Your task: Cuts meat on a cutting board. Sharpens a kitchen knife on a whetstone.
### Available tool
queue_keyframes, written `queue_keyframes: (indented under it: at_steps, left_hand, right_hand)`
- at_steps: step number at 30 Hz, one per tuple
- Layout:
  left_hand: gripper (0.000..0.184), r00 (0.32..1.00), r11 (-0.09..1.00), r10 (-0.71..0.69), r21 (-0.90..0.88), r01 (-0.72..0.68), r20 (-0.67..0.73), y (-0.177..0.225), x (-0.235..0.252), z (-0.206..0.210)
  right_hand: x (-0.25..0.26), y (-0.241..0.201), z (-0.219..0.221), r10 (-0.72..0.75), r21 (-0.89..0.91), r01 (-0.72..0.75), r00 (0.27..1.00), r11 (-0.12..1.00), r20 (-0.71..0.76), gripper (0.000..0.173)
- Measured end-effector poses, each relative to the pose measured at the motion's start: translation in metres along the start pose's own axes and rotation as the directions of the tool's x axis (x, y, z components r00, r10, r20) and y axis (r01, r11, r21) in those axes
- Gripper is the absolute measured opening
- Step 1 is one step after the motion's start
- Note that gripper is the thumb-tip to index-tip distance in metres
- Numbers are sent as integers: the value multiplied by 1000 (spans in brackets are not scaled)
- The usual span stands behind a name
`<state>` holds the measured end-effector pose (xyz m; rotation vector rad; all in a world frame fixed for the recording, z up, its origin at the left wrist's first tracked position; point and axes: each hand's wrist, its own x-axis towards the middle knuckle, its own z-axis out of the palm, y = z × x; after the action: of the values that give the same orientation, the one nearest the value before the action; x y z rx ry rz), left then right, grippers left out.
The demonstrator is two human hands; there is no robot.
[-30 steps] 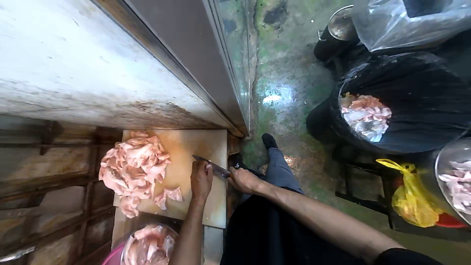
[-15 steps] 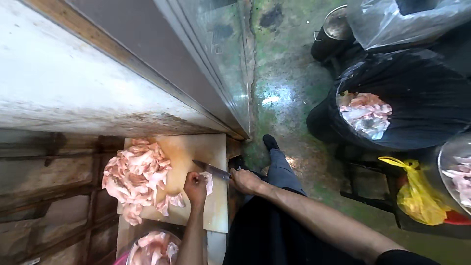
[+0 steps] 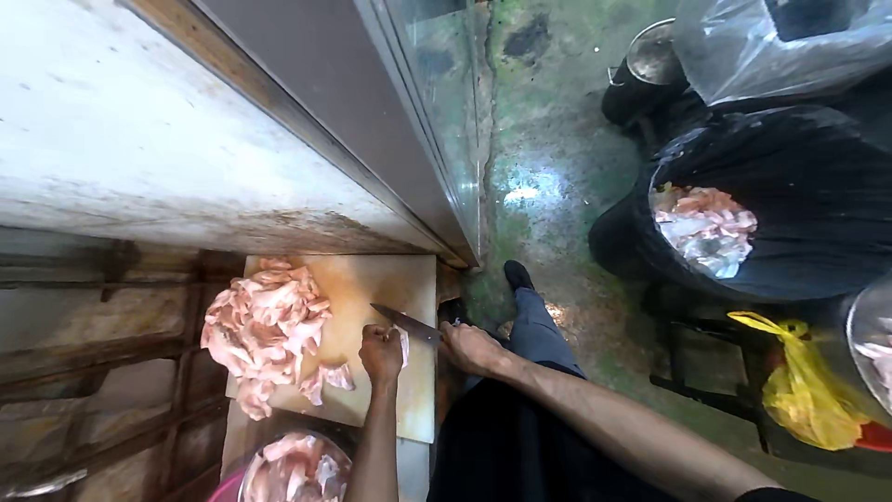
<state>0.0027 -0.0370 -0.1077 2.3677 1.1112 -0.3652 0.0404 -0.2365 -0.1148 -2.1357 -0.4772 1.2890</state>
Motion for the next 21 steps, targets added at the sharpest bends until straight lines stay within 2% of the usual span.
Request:
queue_keyframes:
  at_steps: [5,10,16,21]
  left_hand:
    - [26,997,995,49,-87,-54,-53,-17,-5,12]
    - [19,989,985,76,-146,-95,-129,-24,-9,21]
    - [17,978,973,104,-185,-137,-180,-26,-14,26]
    - [16,974,971,76,-204,-121,-214,-26,-15,28]
  right_hand:
    - [-3,1,9,-24,6,25,999,1000,-30,41]
    - [1,1,7,8,47,-2,991,999,-134,41]
    - [0,-6,1,-4,-119,0,1000,993,-30,40]
    - [-7,10,-2,-42,-178,43,999,983,8,40]
